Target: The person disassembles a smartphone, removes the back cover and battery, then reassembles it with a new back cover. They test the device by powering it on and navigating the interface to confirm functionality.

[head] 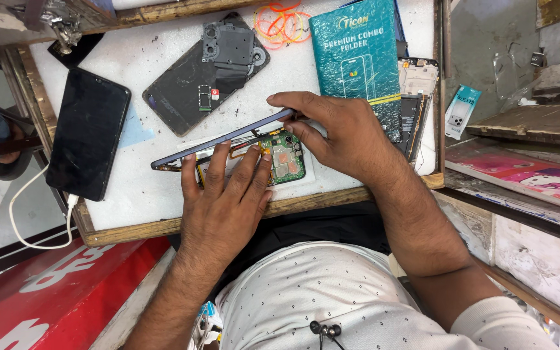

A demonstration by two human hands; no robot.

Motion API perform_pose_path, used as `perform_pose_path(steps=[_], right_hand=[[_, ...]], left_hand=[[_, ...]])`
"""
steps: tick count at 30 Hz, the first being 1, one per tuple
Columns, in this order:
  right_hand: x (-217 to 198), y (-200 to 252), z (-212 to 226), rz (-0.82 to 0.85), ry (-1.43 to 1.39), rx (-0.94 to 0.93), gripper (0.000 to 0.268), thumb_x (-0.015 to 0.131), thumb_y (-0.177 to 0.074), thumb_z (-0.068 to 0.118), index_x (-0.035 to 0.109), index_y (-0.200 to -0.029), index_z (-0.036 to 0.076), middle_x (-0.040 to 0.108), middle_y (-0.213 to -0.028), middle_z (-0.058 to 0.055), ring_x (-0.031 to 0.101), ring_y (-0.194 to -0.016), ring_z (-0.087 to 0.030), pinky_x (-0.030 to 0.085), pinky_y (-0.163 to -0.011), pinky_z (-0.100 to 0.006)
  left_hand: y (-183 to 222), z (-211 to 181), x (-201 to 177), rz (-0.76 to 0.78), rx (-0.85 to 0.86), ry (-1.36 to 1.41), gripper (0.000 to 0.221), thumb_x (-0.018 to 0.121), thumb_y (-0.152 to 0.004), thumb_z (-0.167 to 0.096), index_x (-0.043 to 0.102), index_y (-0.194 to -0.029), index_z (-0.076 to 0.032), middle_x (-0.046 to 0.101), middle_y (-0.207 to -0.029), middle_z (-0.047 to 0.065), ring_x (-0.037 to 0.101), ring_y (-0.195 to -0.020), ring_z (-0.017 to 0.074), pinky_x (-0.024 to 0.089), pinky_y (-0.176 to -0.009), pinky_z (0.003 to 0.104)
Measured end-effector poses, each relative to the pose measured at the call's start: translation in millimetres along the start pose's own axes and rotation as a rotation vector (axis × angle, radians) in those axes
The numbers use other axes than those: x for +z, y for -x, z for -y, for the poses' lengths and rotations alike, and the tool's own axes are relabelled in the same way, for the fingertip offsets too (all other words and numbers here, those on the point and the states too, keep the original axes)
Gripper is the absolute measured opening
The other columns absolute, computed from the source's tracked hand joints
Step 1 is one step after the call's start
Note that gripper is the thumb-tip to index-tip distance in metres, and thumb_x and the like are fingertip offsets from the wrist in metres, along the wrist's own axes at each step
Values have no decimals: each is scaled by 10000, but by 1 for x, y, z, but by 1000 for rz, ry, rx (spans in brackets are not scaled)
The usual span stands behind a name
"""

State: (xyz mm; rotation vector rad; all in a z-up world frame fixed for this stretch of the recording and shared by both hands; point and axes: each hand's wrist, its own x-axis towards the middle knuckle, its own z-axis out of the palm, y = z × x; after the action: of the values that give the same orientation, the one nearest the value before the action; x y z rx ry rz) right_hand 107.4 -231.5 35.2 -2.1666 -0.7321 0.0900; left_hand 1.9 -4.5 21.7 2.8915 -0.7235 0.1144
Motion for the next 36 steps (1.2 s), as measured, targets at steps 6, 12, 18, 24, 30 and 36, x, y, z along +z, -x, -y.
perform_pose_path(steps=[6,12,18,24,30,36], right_hand=[[-1,2,2,-2,-8,7,374,759,-994,149,635,-1346,125,771,-1123,-102,779,-1008,-223,641,-822,-325],[-4,1,2,8,-68,-42,343,734,-992,124,669,-1329,106,775,-1134,-91,783,-1035,-225,645,-884,-330],[-10,1,8,68,-70,-61,326,799,-899,151,733,-1210,75,777,-1064,-101,776,-964,-237,622,-829,-349],[-19,-1,7,117,-102,-237,380,775,-771,85,735,-1149,98,765,-1145,-77,738,-1164,-290,598,-1021,-409],[-24,5,20,240,8,-199,457,820,-684,124,733,-1132,104,747,-1207,-62,651,-1260,-306,510,-1098,-455],[-19,15,26,239,141,-172,493,867,-743,236,714,-1202,141,673,-1324,-81,557,-1348,-321,378,-1190,-551]], left_hand=[[-6,-7,-8,-23,-38,-36,429,738,-953,-461,730,-1283,-187,547,-1446,98,369,-1429,335,245,-1186,671],[-14,-12,-15,3,-51,-61,346,741,-967,-408,741,-1233,-187,587,-1371,122,429,-1426,350,282,-1186,670],[-12,-14,-27,-66,-36,9,437,730,-877,-384,753,-1228,-125,620,-1353,180,473,-1357,365,426,-1087,605],[25,-10,-43,-305,-159,375,148,757,-963,-201,757,-999,-58,753,-1008,103,733,-911,239,598,-751,372],[50,11,-35,-401,-454,417,146,715,-976,-172,703,-905,-44,752,-915,97,745,-824,243,598,-698,343],[46,23,-31,-228,-579,329,252,774,-937,-241,685,-794,-54,686,-702,72,666,-608,238,513,-530,376]])
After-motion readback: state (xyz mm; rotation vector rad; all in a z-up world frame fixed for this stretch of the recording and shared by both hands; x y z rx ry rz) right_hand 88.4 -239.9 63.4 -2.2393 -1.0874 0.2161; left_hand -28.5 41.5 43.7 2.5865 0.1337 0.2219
